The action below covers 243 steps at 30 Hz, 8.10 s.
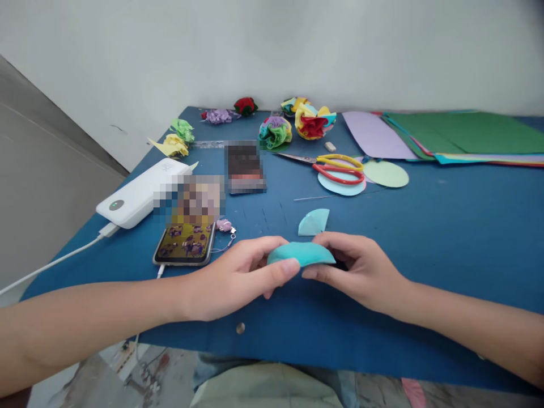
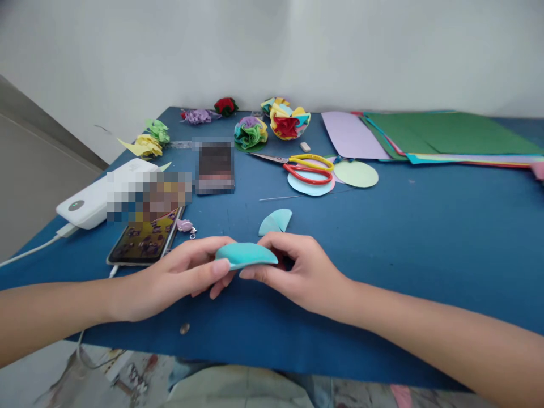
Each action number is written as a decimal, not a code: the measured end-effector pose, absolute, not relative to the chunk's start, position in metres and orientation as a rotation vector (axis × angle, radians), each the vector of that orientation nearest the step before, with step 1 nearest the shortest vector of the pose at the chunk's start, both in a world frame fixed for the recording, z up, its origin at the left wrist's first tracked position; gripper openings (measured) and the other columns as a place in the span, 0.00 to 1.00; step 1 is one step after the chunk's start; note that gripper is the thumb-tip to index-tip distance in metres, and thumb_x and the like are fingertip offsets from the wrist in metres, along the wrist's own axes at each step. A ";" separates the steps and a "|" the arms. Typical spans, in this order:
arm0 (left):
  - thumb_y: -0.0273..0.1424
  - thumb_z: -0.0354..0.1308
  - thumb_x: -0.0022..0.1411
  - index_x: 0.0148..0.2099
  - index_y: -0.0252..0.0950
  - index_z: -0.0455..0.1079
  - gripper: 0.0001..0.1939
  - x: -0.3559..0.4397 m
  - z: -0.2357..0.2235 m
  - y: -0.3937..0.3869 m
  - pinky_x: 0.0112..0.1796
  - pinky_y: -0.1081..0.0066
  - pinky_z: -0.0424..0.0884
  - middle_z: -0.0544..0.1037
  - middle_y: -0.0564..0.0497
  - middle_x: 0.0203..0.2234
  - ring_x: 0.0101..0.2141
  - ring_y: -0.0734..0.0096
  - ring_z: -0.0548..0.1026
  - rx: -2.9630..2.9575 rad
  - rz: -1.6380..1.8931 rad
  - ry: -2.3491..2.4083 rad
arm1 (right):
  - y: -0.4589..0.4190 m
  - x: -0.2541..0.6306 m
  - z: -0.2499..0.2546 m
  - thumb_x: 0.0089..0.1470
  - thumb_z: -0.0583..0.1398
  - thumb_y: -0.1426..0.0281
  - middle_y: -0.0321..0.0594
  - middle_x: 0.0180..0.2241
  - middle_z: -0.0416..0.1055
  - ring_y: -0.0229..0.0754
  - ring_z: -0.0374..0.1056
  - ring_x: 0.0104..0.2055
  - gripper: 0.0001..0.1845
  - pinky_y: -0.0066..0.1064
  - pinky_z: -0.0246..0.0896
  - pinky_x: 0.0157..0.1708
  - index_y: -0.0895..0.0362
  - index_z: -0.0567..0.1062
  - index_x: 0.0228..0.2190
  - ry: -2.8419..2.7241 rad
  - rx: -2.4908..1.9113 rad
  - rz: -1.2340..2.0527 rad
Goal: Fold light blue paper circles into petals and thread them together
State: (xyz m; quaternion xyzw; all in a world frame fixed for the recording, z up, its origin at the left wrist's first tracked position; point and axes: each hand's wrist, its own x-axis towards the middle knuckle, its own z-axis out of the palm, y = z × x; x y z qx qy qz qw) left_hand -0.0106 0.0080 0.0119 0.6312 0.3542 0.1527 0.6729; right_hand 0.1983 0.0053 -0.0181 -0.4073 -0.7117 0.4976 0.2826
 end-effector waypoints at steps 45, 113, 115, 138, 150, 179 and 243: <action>0.33 0.49 0.65 0.42 0.32 0.67 0.11 -0.009 0.003 0.006 0.15 0.82 0.61 0.72 0.55 0.16 0.14 0.81 0.68 1.600 0.636 1.037 | 0.009 0.201 -0.009 0.59 0.52 0.62 0.39 0.21 0.72 0.34 0.66 0.22 0.16 0.24 0.63 0.24 0.60 0.71 0.28 -1.794 -1.018 1.789; 0.34 0.53 0.60 0.38 0.34 0.72 0.10 -0.007 0.003 0.005 0.23 0.79 0.66 0.76 0.52 0.26 0.24 0.76 0.72 1.805 0.509 1.023 | 0.002 0.204 -0.013 0.56 0.55 0.69 0.34 0.24 0.70 0.30 0.61 0.23 0.07 0.20 0.56 0.23 0.58 0.73 0.32 -2.198 -1.014 0.974; 0.35 0.53 0.60 0.38 0.35 0.73 0.10 -0.006 0.003 0.006 0.21 0.80 0.64 0.75 0.53 0.24 0.22 0.77 0.70 1.810 0.502 1.025 | 0.002 0.204 -0.014 0.56 0.55 0.69 0.34 0.25 0.71 0.31 0.61 0.23 0.07 0.21 0.56 0.23 0.58 0.73 0.31 -2.200 -1.011 0.955; 0.30 0.53 0.61 0.37 0.35 0.74 0.09 -0.007 0.001 0.002 0.27 0.80 0.67 0.78 0.53 0.27 0.26 0.76 0.73 1.998 0.599 0.959 | -0.001 0.199 -0.017 0.58 0.52 0.69 0.34 0.20 0.67 0.31 0.60 0.21 0.10 0.22 0.54 0.24 0.59 0.71 0.30 -2.295 -0.889 0.851; 0.31 0.43 0.66 0.47 0.35 0.64 0.12 -0.015 0.004 0.000 0.24 0.79 0.64 0.71 0.53 0.25 0.24 0.77 0.69 2.002 0.584 0.974 | 0.003 0.208 -0.011 0.60 0.50 0.63 0.30 0.14 0.55 0.28 0.50 0.17 0.23 0.24 0.44 0.18 0.59 0.61 0.16 -2.175 -1.031 1.104; 0.31 0.44 0.66 0.27 0.33 0.68 0.17 -0.008 0.005 0.002 0.27 0.77 0.63 0.72 0.53 0.21 0.23 0.77 0.68 2.121 0.624 1.065 | 0.001 0.201 -0.014 0.57 0.54 0.60 0.34 0.23 0.61 0.32 0.57 0.24 0.14 0.24 0.54 0.24 0.60 0.69 0.29 -1.837 -1.012 1.481; 0.35 0.52 0.61 0.35 0.33 0.67 0.10 -0.010 0.010 0.005 0.25 0.79 0.60 0.67 0.55 0.25 0.24 0.79 0.62 1.676 0.321 0.855 | -0.006 0.206 -0.019 0.49 0.52 0.81 0.47 0.41 0.68 0.44 0.65 0.42 0.23 0.38 0.63 0.43 0.59 0.65 0.48 -2.200 -0.703 0.389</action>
